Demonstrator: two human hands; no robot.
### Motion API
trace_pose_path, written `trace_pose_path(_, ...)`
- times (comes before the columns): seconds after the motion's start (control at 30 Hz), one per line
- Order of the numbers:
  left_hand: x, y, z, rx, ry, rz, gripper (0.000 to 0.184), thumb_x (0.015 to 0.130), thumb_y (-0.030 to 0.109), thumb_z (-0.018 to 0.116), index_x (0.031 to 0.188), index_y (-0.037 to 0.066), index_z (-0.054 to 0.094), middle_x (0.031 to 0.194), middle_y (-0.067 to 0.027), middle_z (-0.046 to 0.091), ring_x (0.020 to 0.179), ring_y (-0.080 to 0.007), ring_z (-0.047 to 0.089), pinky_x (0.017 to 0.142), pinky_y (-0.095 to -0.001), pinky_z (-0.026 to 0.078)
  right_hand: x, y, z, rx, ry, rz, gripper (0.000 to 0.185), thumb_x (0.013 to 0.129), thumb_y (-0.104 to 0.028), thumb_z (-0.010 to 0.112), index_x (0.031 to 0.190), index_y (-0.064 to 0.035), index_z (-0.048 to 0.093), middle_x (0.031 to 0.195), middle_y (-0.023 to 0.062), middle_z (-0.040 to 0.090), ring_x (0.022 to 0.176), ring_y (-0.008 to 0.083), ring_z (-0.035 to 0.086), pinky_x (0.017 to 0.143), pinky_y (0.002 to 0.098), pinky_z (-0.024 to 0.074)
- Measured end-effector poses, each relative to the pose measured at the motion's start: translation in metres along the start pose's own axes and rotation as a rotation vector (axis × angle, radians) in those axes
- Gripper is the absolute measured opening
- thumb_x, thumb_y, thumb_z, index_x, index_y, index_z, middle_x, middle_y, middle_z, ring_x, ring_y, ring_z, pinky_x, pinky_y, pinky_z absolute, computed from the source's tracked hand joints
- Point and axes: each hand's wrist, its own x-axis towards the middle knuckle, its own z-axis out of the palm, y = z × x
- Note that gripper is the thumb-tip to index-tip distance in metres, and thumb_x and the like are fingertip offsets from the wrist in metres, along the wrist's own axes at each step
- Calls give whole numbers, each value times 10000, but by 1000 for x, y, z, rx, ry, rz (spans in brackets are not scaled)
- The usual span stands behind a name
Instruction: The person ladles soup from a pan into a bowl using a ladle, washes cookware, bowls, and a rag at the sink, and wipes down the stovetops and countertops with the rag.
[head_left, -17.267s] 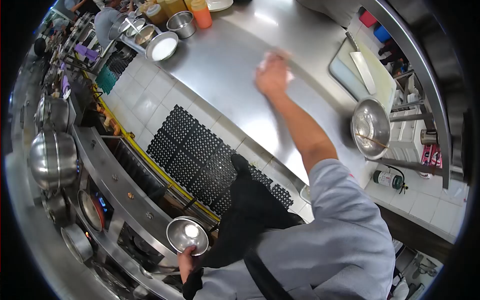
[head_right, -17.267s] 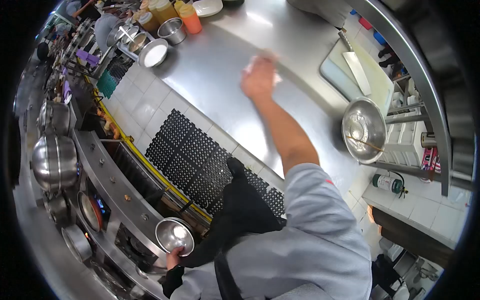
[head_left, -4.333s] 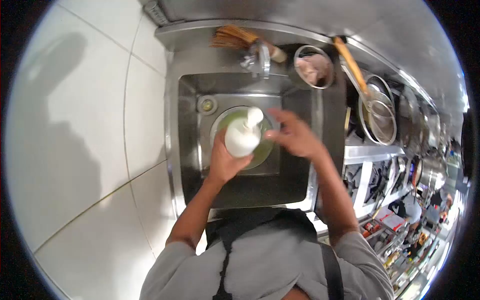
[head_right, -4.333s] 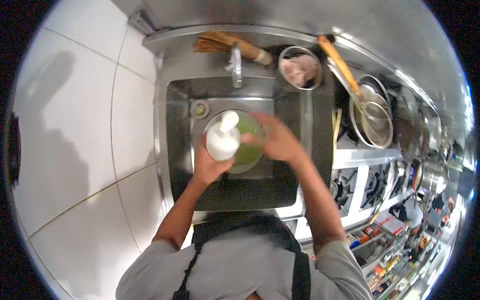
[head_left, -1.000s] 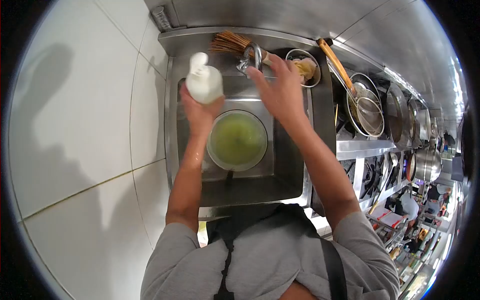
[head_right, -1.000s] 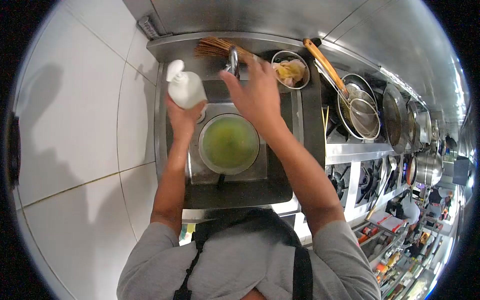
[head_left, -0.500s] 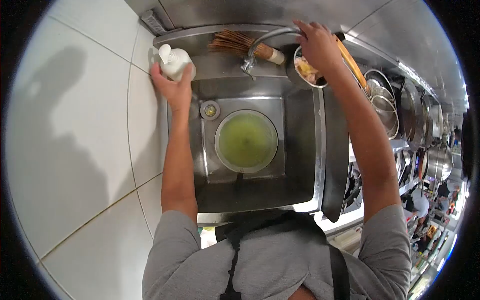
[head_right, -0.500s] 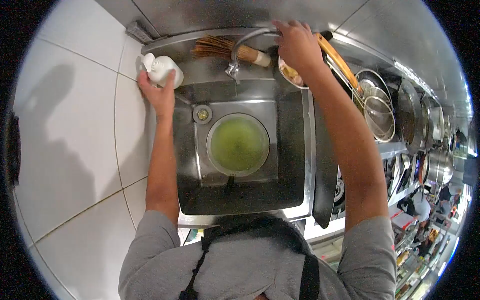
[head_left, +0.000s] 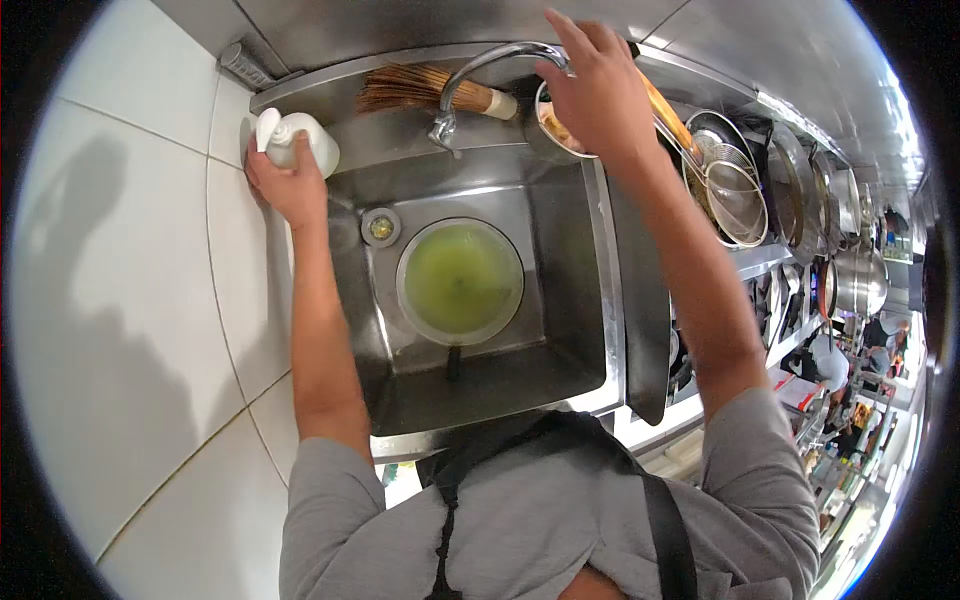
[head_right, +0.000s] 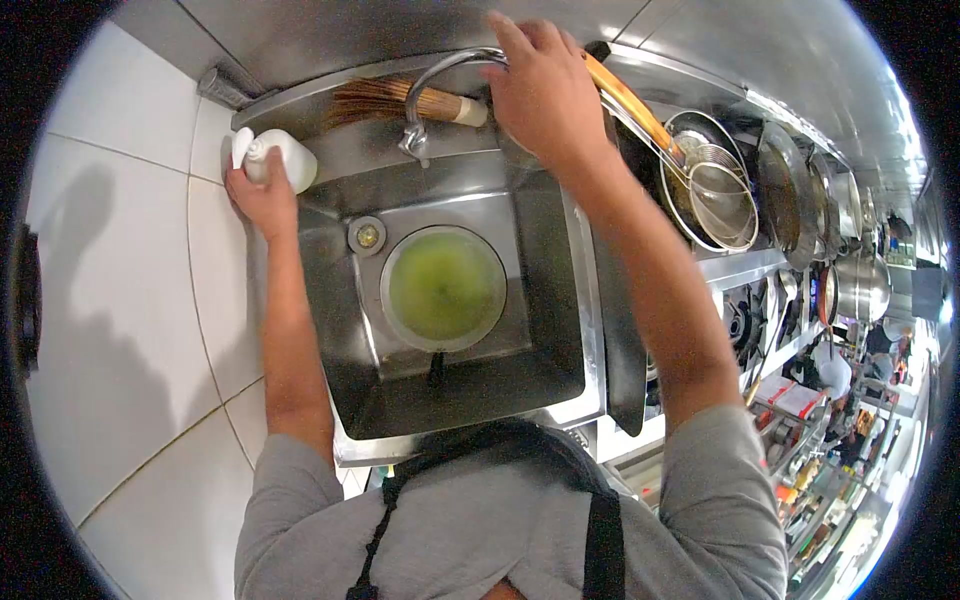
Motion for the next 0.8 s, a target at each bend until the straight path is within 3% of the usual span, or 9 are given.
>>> trace_pose_path(0.07, -29, 14, 0, 92, 135, -17, 653, 875, 287, 786, 1335, -46, 462, 1339, -246, 509, 1278, -349, 455, 1089, -478, 356, -30, -25, -21, 144, -50, 157, 453, 892, -258, 698, 1315, -112, 625, 1228, 188, 622, 1142, 401, 603, 964, 478, 508)
trace_pose_path(0.13, -78, 20, 13, -228, 162, -273, 521, 915, 286, 749, 1261, -30, 521, 1267, -189, 573, 1209, -288, 527, 1025, -426, 430, -79, -24, 2, 234, -116, 149, 451, 882, -290, 707, 1280, -90, 636, 1191, 211, 625, 1084, 415, 623, 926, 472, 528)
trace_pose_path(0.2, -124, 40, 32, -331, -193, -566, 439, 960, 346, 687, 1174, -19, 571, 1190, -161, 614, 1109, -271, 613, 945, -411, 481, -133, -35, 25, 263, -431, 233, 434, 876, -294, 709, 1242, -67, 650, 1155, 228, 632, 1056, 415, 635, 908, 483, 534)
trace_pose_path(0.27, -153, 56, 65, -603, -644, -799, 408, 1004, 369, 606, 1174, -1, 595, 1070, -132, 683, 951, -227, 689, 855, -391, 517, -181, -46, 43, 280, -772, 108, 406, 880, -291, 678, 1209, -55, 653, 1128, 235, 644, 1042, 410, 642, 907, 491, 535)
trace_pose_path(0.33, -142, 98, 85, -832, -765, -1194, 327, 1035, 331, 526, 1071, 18, 615, 926, -109, 682, 832, -212, 673, 772, -404, 541, -214, -54, 47, 287, -1087, 14, 404, 893, -280, 645, 1228, -55, 636, 1137, 237, 645, 1066, 417, 638, 919, 502, 532)
trace_pose_path(0.53, -80, 56, 127, -1606, -505, -2007, 126, 976, 81, 512, 900, 44, 605, 720, -59, 635, 677, -183, 643, 675, -351, 533, -248, -55, 2, 416, -1015, 183, 396, 894, -274, 625, 1221, -53, 657, 1120, 232, 664, 1112, 404, 633, 946, 505, 524)
trace_pose_path(0.63, -67, 57, 109, -1833, -432, -1999, 270, 1051, 255, 473, 946, 52, 616, 762, -48, 645, 702, -178, 640, 707, -351, 527, -246, -38, -13, 361, -1108, 238, 459, 890, -296, 682, 1292, -80, 630, 1208, 203, 650, 1179, 372, 603, 977, 462, 507)
trace_pose_path(0.73, -91, 94, 95, -1705, -197, -1794, 357, 1068, 360, 441, 1007, 57, 619, 895, -46, 662, 848, -184, 643, 808, -378, 513, -241, -15, -18, 319, -1015, 273, 435, 888, -282, 693, 1266, -71, 648, 1187, 207, 660, 1160, 384, 609, 976, 457, 505)
trace_pose_path(0.8, -110, 95, 89, -1546, -317, -1721, 371, 1058, 378, 458, 1021, 48, 623, 960, -54, 664, 927, -209, 633, 853, -404, 499, -227, 0, -20, 321, -846, 299, 433, 895, -281, 664, 1260, -48, 650, 1145, 233, 673, 1098, 401, 633, 950, 473, 517)
